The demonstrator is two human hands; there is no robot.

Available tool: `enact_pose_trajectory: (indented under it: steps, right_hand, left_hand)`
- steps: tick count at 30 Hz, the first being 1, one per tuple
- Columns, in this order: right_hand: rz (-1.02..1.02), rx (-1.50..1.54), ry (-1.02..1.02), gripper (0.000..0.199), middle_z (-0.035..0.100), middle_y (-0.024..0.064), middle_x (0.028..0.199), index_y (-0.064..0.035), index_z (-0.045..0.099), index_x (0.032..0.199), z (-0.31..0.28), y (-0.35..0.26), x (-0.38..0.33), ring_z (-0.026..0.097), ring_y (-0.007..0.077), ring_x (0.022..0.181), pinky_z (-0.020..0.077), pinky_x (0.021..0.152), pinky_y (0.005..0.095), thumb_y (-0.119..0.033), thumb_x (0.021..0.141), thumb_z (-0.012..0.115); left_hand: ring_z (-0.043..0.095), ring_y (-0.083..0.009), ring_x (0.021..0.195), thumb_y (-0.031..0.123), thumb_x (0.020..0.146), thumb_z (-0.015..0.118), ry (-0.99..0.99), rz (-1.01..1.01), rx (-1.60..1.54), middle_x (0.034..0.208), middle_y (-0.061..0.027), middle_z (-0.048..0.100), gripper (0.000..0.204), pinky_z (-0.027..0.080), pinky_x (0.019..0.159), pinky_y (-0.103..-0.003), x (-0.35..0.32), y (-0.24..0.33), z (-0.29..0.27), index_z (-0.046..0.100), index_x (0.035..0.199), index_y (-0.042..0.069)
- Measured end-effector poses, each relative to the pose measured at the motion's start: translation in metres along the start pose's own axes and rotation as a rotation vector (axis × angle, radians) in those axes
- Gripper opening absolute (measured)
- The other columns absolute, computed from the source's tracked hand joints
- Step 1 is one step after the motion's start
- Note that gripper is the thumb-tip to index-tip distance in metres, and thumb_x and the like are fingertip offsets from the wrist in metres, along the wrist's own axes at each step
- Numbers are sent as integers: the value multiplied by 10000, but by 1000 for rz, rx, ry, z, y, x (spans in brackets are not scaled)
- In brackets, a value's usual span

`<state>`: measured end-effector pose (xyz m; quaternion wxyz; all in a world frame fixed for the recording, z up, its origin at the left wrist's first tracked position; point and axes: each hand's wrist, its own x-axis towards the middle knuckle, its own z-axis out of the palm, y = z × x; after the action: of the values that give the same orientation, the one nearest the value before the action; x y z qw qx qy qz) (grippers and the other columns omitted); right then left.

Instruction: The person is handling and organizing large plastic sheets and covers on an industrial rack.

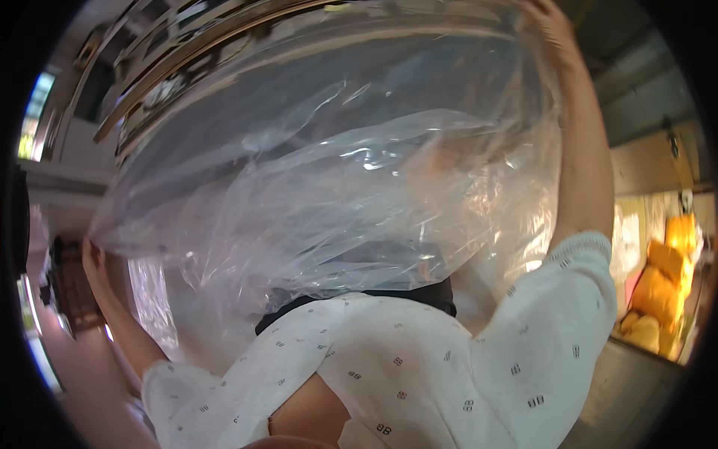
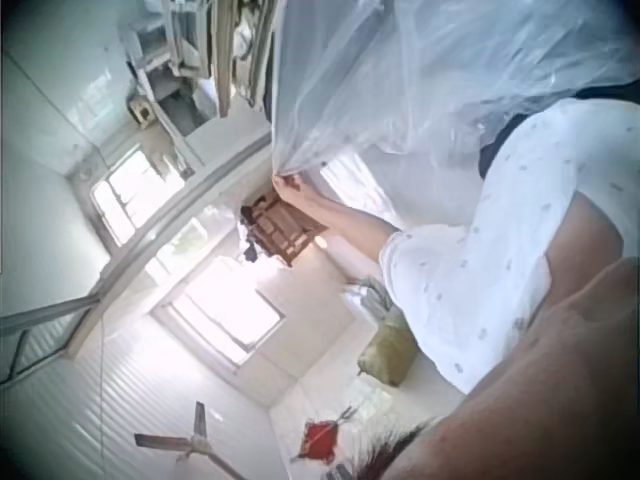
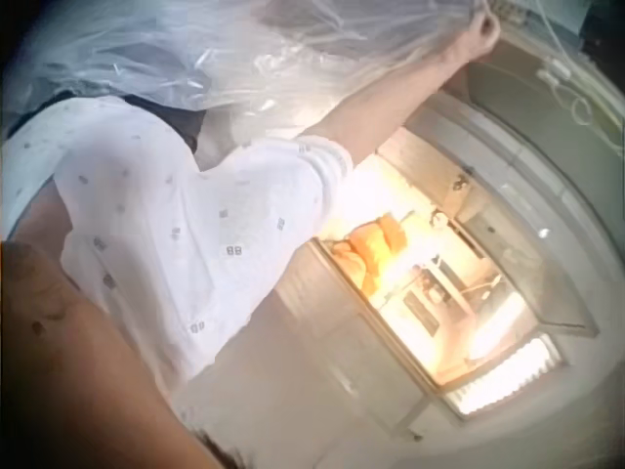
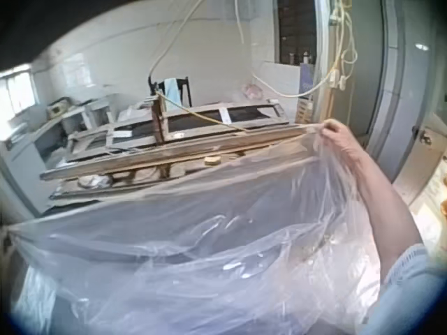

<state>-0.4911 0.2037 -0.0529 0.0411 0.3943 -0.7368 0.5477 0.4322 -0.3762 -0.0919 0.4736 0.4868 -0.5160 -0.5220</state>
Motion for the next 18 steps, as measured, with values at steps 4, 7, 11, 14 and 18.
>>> enact_pose_trajectory:
  steps: [4,7,11,14,18]
  right_hand:
    - [192,294,331,425,562,118,1076,37,503,1136,-10,-1,47,548,181,955,437,833,261,-263,844,581]
    - [73,-504,97,346,582,88,1070,-19,544,1109,-27,128,19,533,188,978,397,861,300,-245,848,528]
    - [139,-57,282,196,580,35,940,-22,566,990,-3,187,-16,533,139,875,405,805,246,-161,852,559]
    - [177,-55,204,176,573,21,918,-19,566,977,15,174,-6,527,132,859,404,797,242,-139,847,571]
    - [159,-235,198,201,582,34,931,-11,575,979,-2,187,2,526,134,870,405,806,251,-159,843,583]
  left_hand:
    - [535,-292,1007,252,915,364,122,72,-195,1117,-179,533,362,423,897,-419,33,35,75,509,1149,17]
    - [572,-241,900,259,829,531,365,469,697,952,-138,609,269,444,806,-337,56,-45,205,595,958,32]
    - [578,-142,754,179,798,598,347,529,195,810,-60,628,200,452,703,-264,65,-91,270,624,894,6]
    - [545,-101,662,175,797,615,257,430,153,785,-31,614,191,430,595,-225,66,-86,263,626,905,19]
    - [552,-105,593,155,770,630,189,369,93,726,-29,614,188,435,540,-249,80,-83,299,644,906,25]
